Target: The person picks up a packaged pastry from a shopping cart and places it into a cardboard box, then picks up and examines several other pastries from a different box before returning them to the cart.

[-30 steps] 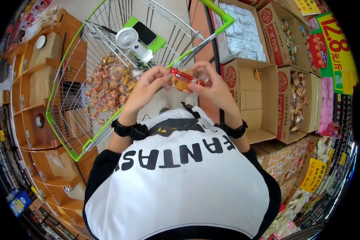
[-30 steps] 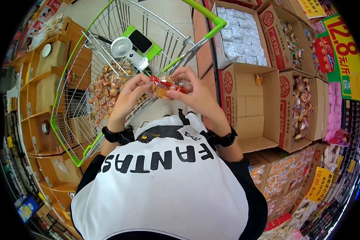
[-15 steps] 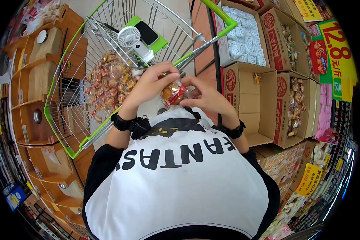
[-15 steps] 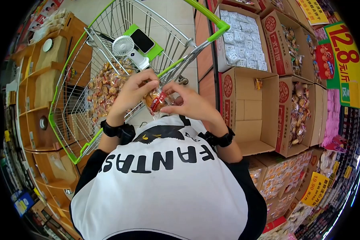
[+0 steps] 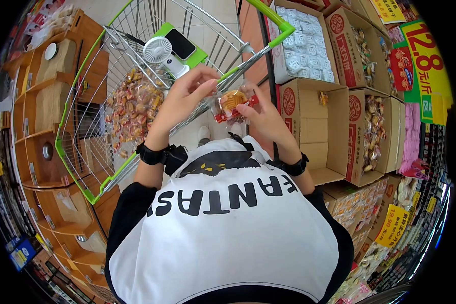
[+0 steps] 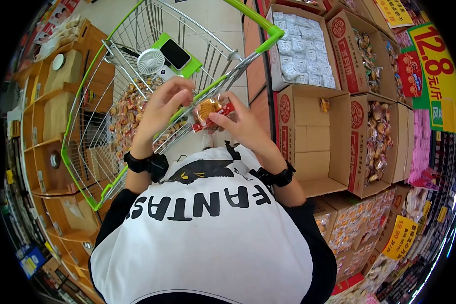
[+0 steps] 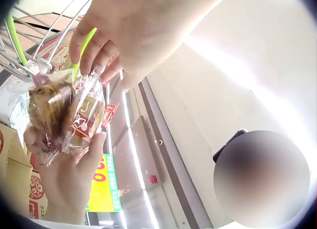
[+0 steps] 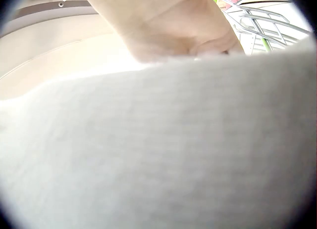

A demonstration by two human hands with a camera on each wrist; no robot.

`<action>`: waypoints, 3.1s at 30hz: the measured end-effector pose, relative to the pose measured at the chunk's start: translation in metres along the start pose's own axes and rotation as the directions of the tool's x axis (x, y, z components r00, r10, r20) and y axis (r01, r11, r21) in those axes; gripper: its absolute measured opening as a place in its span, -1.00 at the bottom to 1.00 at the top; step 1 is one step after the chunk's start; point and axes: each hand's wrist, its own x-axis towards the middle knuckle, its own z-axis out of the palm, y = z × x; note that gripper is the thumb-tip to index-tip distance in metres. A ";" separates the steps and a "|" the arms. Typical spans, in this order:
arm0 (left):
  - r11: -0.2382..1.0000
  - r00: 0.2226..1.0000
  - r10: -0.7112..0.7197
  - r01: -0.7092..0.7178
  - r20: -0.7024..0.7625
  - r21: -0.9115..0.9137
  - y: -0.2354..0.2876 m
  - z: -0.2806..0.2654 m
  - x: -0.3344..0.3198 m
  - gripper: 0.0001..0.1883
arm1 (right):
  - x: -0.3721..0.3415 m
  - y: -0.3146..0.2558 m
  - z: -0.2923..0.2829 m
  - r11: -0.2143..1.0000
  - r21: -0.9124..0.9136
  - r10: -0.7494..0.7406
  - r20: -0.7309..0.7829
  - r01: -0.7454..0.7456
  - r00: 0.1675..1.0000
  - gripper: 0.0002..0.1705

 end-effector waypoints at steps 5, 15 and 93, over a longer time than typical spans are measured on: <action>0.992 0.991 -0.072 0.060 0.112 0.107 -0.012 -0.002 -0.009 -0.81 | 0.003 0.007 -0.003 0.969 0.247 -0.009 -0.072 0.026 0.997 -0.61; 0.990 0.999 -0.030 0.034 0.029 -0.135 -0.022 -0.003 -0.015 -0.84 | 0.006 0.007 -0.001 0.975 0.209 -0.063 -0.049 0.072 0.997 -0.56; 0.880 0.998 0.061 -0.063 -0.018 -0.472 -0.015 0.018 -0.025 -0.84 | 0.003 -0.013 0.000 0.448 -0.646 -0.730 0.134 0.618 0.670 -0.47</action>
